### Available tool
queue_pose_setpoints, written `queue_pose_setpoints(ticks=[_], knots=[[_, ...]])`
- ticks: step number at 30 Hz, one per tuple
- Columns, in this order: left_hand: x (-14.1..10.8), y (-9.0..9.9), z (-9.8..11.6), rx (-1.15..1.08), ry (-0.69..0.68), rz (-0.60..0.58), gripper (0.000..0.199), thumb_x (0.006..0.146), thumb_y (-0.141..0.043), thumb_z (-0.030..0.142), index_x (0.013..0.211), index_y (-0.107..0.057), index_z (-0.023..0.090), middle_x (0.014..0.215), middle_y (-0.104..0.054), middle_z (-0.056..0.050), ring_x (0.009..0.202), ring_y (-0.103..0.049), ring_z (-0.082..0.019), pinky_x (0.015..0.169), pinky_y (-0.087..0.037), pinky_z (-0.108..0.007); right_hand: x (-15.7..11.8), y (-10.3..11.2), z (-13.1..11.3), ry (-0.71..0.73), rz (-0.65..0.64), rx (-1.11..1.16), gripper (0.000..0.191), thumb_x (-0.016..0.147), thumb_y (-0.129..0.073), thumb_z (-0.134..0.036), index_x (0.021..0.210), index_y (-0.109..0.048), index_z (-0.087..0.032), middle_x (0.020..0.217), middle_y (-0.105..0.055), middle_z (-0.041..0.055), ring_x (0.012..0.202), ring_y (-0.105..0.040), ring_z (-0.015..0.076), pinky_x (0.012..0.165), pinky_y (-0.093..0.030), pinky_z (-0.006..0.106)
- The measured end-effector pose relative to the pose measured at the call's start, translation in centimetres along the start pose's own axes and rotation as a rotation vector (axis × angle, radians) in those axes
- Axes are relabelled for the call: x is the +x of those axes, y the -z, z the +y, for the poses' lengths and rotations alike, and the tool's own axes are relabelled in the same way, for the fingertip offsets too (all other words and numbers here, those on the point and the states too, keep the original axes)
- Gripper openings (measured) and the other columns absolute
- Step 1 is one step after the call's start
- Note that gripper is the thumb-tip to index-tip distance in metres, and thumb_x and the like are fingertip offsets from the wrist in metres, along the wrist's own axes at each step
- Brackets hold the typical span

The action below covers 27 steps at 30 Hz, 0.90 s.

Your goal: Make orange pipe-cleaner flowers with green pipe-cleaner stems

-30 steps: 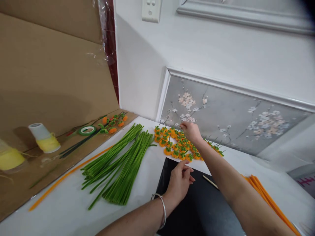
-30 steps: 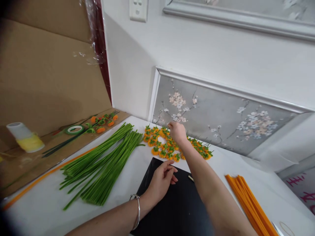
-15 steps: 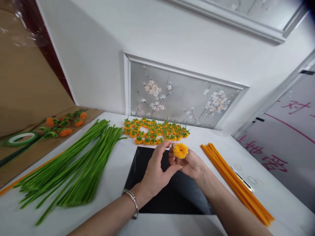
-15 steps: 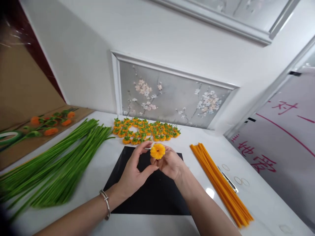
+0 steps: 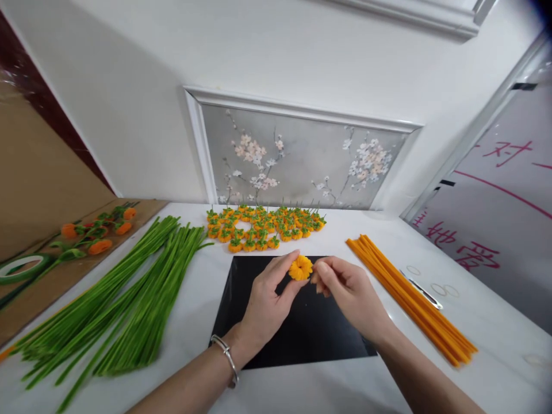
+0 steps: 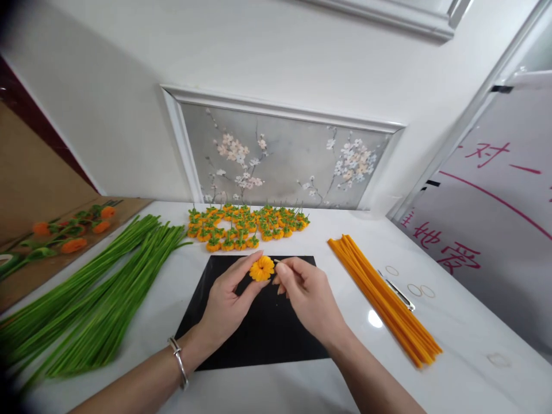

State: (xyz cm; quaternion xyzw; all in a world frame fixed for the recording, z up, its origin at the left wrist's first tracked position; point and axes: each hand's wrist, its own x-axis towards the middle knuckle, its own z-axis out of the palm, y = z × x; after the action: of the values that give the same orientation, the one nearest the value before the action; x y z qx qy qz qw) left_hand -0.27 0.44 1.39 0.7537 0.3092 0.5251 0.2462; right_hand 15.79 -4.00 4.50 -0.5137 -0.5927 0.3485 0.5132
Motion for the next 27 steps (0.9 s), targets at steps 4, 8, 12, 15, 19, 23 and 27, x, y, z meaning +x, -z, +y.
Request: queue_pose_setpoints(ticks=[4,8,12,15,19,23,27], knots=[[-0.3,-0.4,0.3,-0.038,0.039,-0.007,0.039,0.084,-0.059,0.016,0.122,-0.060,0.024,0.111,-0.068,-0.004,0.099,-0.064,-0.018,0.090,-0.052,-0.033,-0.1,-0.5,0.1,-0.065,-0.082,0.078,0.033,0.085,-0.057,-0.047,0.071,-0.058,-0.018,0.062,-0.057,-0.0013,0.056,-0.051,0.0113,0.056,-0.041,0.024],[-0.7,-0.6,0.5,-0.104,0.095,-0.018,0.039,0.085,-0.060,0.020,0.123,-0.060,0.024,0.110,-0.068,-0.003,0.096,-0.065,-0.018,0.087,-0.053,-0.031,-0.1,-0.8,0.7,-0.160,-0.136,0.263,0.034,0.085,-0.058,-0.047,0.069,-0.056,-0.017,0.060,-0.056,-0.0021,0.055,-0.049,0.0093,0.055,-0.040,0.022],[-0.7,-0.5,0.3,-0.141,0.119,-0.039,0.039,0.083,-0.062,0.019,0.122,-0.061,0.024,0.107,-0.068,-0.002,0.094,-0.065,-0.016,0.087,-0.053,-0.029,0.0,-0.8,0.9,-0.096,-0.117,0.242,0.029,0.082,-0.062,-0.046,0.078,-0.056,-0.018,0.066,-0.056,-0.0026,0.057,-0.050,0.0092,0.053,-0.042,0.022],[-0.6,-0.4,0.1,-0.114,0.133,-0.039,0.038,0.082,-0.063,0.019,0.119,-0.062,0.025,0.111,-0.067,-0.003,0.098,-0.064,-0.018,0.090,-0.051,-0.031,0.1,-0.5,0.9,-0.029,-0.076,0.279,0.029,0.081,-0.065,-0.042,0.096,-0.054,-0.020,0.079,-0.060,-0.0008,0.062,-0.056,0.0107,0.054,-0.047,0.023],[-0.5,-0.3,-0.3,-0.111,0.195,-0.020,0.050,0.081,-0.063,0.019,0.129,-0.050,0.027,0.112,-0.067,-0.003,0.102,-0.063,-0.018,0.097,-0.047,-0.035,0.2,0.3,0.8,-0.028,-0.160,0.274,0.029,0.084,-0.061,-0.041,0.102,-0.057,-0.018,0.082,-0.065,0.0031,0.071,-0.063,0.0140,0.066,-0.054,0.029],[-0.6,-0.4,-0.4,-0.159,0.203,-0.044,0.054,0.082,-0.062,0.018,0.131,-0.042,0.027,0.113,-0.068,-0.004,0.108,-0.062,-0.019,0.100,-0.045,-0.037,0.2,0.6,0.7,-0.040,-0.154,0.214,0.032,0.087,-0.058,-0.042,0.107,-0.058,-0.017,0.078,-0.066,0.0032,0.071,-0.064,0.0148,0.067,-0.056,0.031],[-0.5,-0.4,-0.1,-0.186,0.176,-0.147,0.051,0.083,-0.060,0.018,0.130,-0.041,0.026,0.124,-0.063,-0.007,0.117,-0.058,-0.021,0.102,-0.043,-0.038,0.1,0.2,0.8,-0.016,-0.137,0.164,0.031,0.086,-0.058,-0.042,0.104,-0.061,-0.017,0.082,-0.066,0.0031,0.068,-0.062,0.0131,0.062,-0.054,0.028]])
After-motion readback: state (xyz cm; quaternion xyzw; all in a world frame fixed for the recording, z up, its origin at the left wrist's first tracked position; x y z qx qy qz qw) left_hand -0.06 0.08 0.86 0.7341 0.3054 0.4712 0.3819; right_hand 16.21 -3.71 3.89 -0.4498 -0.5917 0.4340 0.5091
